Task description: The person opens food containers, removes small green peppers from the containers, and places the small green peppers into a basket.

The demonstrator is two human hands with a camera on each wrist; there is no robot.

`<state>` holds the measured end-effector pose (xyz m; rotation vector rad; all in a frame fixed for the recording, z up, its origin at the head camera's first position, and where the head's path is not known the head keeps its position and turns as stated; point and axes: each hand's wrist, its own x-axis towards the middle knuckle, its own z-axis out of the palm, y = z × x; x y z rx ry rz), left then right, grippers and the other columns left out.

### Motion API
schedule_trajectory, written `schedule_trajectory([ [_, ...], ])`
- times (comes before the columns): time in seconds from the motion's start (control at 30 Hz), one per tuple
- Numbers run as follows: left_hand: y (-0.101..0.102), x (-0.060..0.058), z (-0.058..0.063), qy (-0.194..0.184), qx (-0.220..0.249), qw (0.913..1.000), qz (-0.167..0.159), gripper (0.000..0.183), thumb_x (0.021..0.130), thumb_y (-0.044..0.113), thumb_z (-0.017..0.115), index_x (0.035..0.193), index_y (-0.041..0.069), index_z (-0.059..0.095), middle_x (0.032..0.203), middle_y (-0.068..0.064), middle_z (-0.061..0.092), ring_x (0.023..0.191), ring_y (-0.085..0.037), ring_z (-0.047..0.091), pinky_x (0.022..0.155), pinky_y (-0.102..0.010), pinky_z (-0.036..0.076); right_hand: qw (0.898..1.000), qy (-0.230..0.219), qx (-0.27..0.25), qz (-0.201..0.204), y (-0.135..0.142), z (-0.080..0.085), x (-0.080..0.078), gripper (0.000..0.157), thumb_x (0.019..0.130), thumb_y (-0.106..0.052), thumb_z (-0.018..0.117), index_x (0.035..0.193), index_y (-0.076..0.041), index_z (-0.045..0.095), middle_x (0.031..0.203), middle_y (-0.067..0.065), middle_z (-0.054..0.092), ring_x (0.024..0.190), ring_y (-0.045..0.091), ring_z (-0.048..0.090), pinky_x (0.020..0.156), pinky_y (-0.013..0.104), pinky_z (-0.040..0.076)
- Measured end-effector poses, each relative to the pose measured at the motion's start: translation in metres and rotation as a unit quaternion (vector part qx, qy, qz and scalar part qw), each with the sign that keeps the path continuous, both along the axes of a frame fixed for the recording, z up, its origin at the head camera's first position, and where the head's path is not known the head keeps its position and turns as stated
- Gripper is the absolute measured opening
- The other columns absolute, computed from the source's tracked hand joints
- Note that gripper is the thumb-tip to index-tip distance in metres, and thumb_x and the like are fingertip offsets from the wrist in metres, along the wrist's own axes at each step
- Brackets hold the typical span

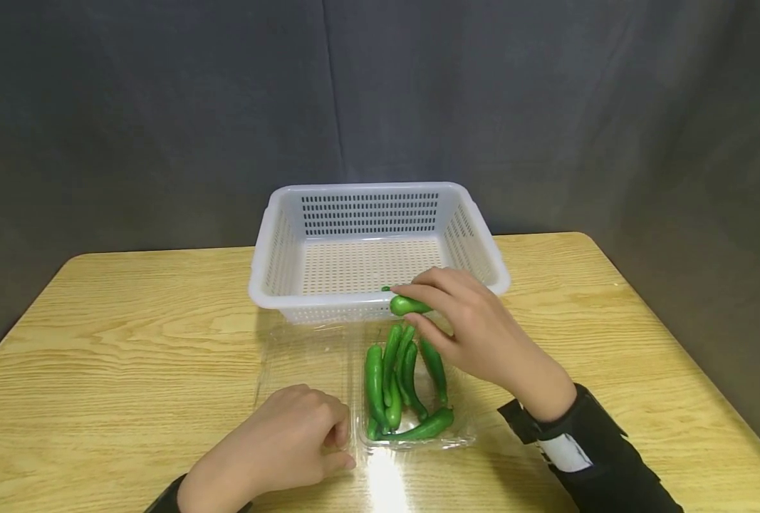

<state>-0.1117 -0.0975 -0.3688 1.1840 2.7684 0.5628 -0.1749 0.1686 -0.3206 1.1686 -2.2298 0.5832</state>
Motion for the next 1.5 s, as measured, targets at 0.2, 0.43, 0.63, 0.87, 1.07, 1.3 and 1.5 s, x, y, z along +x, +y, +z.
schedule_trajectory([
  [0.2,0.0,0.0,-0.001,-0.002,0.002,1.0,-0.001,0.032,0.076,0.036,0.084,0.068,0.025,0.054,0.058,0.018,0.041,0.057,0.0,0.04,0.07,-0.028,0.041,1.0,-0.001,-0.023,-0.01,0.005,0.002,-0.005,0.036,0.089,-0.007,0.069,0.125,-0.004,0.065,0.114,0.009,0.063,0.105,0.027,0.059,0.093,0.041,0.045],
  [0.43,0.0,0.0,-0.002,0.004,-0.001,1.0,0.0,0.032,0.076,0.036,0.084,0.068,0.025,0.055,0.058,0.018,0.041,0.057,0.0,0.04,0.07,-0.029,0.042,0.999,0.016,-0.048,-0.012,0.007,0.002,-0.014,0.042,0.086,-0.002,0.073,0.127,-0.002,0.064,0.115,0.011,0.065,0.106,0.029,0.06,0.098,0.043,0.041],
  [0.63,-0.001,0.0,-0.002,0.003,0.0,1.0,-0.002,0.032,0.076,0.036,0.084,0.069,0.025,0.055,0.059,0.018,0.041,0.057,0.0,0.04,0.07,-0.028,0.042,0.998,0.026,-0.063,-0.014,0.006,-0.002,-0.024,0.039,0.082,-0.001,0.078,0.12,-0.002,0.067,0.11,0.011,0.068,0.103,0.028,0.062,0.095,0.044,0.042],
  [0.87,-0.001,0.0,-0.002,-0.002,0.002,1.0,-0.002,0.032,0.076,0.036,0.084,0.069,0.025,0.055,0.06,0.018,0.042,0.058,0.0,0.04,0.07,-0.028,0.041,0.997,0.009,-0.064,-0.045,0.01,-0.004,-0.027,0.034,0.083,-0.005,0.078,0.116,-0.004,0.068,0.108,0.008,0.071,0.102,0.027,0.064,0.095,0.043,0.042],
  [1.07,0.0,0.0,-0.002,-0.001,0.002,1.0,-0.001,0.033,0.077,0.036,0.084,0.068,0.026,0.054,0.058,0.018,0.041,0.057,0.0,0.039,0.071,-0.028,0.042,0.993,-0.02,-0.077,-0.09,0.017,-0.004,-0.028,0.031,0.083,-0.006,0.079,0.113,-0.004,0.068,0.109,0.009,0.071,0.103,0.027,0.064,0.096,0.043,0.041],
  [1.3,0.0,0.0,0.0,0.0,0.002,1.0,-0.002,0.033,0.077,0.036,0.084,0.068,0.026,0.054,0.059,0.019,0.041,0.057,0.0,0.039,0.072,-0.029,0.043,0.989,-0.048,-0.067,-0.119,0.022,-0.009,-0.034,0.028,0.085,-0.008,0.078,0.111,-0.004,0.069,0.106,0.009,0.071,0.1,0.026,0.064,0.095,0.043,0.042],
  [1.5,-0.003,0.0,0.004,0.007,0.007,0.9999,-0.004,0.034,0.077,0.036,0.083,0.067,0.028,0.052,0.06,0.021,0.042,0.057,0.001,0.04,0.071,-0.029,0.042,0.989,-0.06,-0.053,-0.128,0.025,-0.015,-0.041,0.026,0.084,-0.006,0.078,0.109,-0.003,0.07,0.106,0.01,0.072,0.102,0.029,0.064,0.094,0.045,0.044],
])
